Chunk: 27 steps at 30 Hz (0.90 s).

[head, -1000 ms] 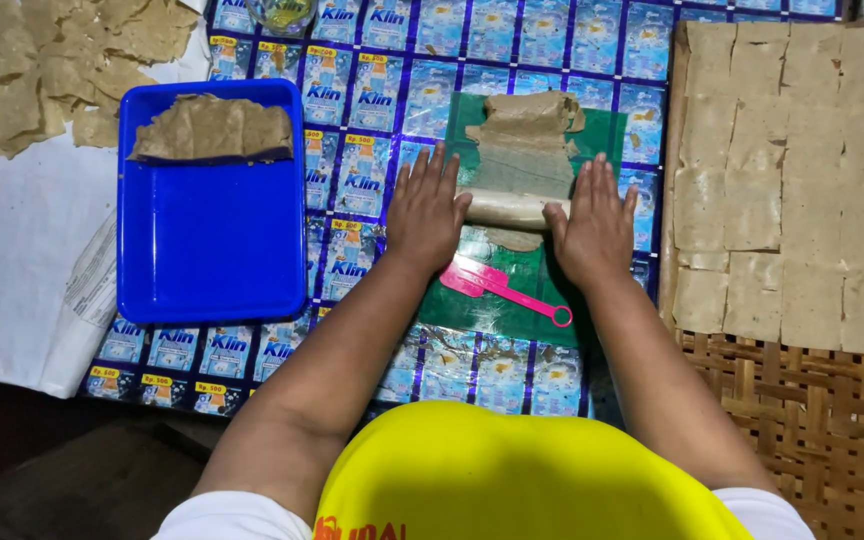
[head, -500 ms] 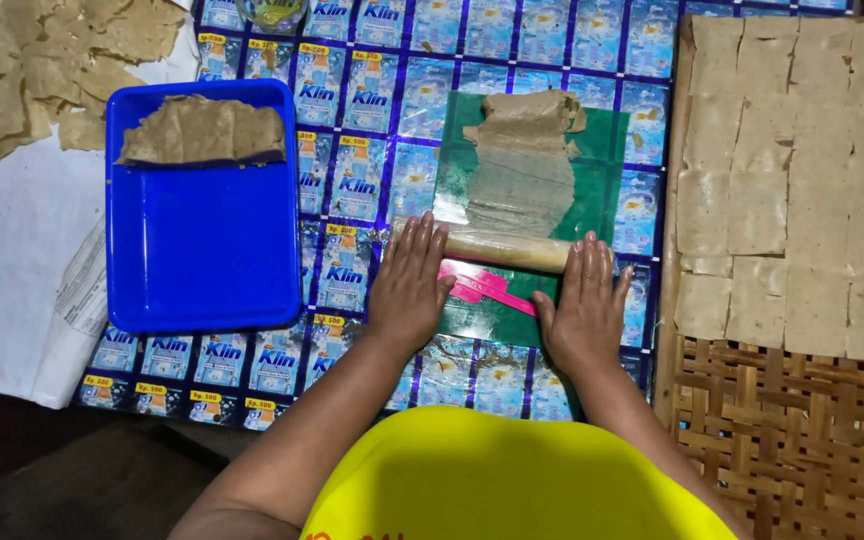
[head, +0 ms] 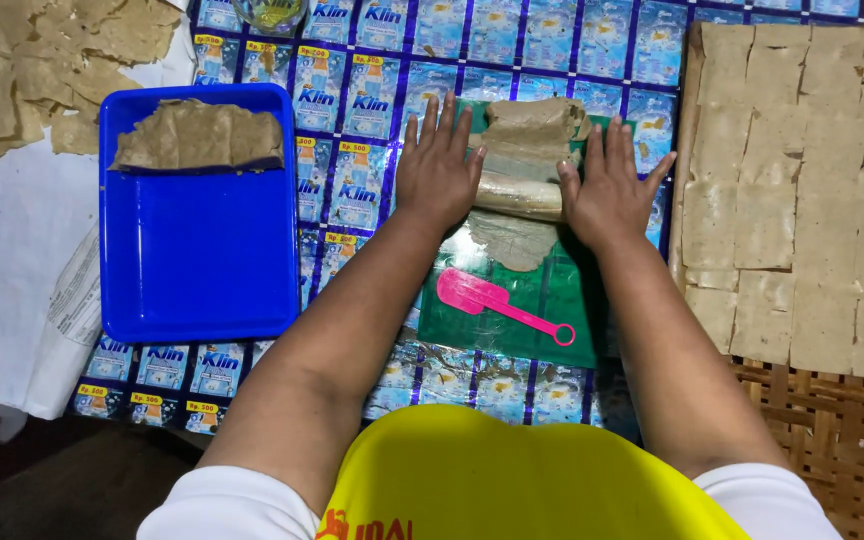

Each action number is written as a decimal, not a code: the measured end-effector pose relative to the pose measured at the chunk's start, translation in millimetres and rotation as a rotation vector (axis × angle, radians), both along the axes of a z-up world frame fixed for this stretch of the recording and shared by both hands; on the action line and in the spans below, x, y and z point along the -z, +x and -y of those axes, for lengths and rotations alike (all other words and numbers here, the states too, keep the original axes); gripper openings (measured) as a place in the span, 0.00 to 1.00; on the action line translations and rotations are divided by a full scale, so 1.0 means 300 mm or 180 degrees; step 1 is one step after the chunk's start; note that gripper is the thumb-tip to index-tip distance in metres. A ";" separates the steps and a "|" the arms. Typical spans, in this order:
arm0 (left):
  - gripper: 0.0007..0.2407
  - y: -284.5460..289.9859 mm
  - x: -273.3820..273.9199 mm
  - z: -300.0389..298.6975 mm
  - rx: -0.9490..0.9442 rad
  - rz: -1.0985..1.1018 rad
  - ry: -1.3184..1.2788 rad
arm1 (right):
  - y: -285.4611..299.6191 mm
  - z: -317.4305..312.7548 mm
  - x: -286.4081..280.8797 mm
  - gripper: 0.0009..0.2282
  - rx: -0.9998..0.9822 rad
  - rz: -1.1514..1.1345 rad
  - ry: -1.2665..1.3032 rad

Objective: Rolling out dough and cutting it into rectangular pastry sheets on a flat surface.

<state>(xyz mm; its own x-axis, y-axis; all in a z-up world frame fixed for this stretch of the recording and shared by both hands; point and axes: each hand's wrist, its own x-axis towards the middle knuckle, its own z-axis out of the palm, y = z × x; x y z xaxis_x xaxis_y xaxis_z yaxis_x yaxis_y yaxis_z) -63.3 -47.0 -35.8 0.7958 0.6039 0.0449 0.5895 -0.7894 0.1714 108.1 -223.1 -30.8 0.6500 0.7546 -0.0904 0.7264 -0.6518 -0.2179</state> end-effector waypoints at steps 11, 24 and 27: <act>0.25 -0.203 -0.083 0.155 0.0178 0.0056 -0.0536 | -0.166 0.164 0.022 0.32 -0.0497 0.0555 0.0777; 0.24 -0.524 0.023 0.421 0.0488 0.0435 -0.0404 | -0.447 0.488 0.056 0.28 -0.0466 0.0308 0.0738; 0.25 -0.471 0.071 0.356 0.0535 0.0424 -0.0118 | -0.381 0.439 0.080 0.30 -0.0507 0.0428 0.0726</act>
<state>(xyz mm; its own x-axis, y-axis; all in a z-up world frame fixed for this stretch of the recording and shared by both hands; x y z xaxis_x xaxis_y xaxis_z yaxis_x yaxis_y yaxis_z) -204.6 -153.7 -57.0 0.8739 0.4665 0.1366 0.4203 -0.8664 0.2697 -6.2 -354.9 -54.8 0.5166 0.8388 0.1718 0.8477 -0.4729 -0.2403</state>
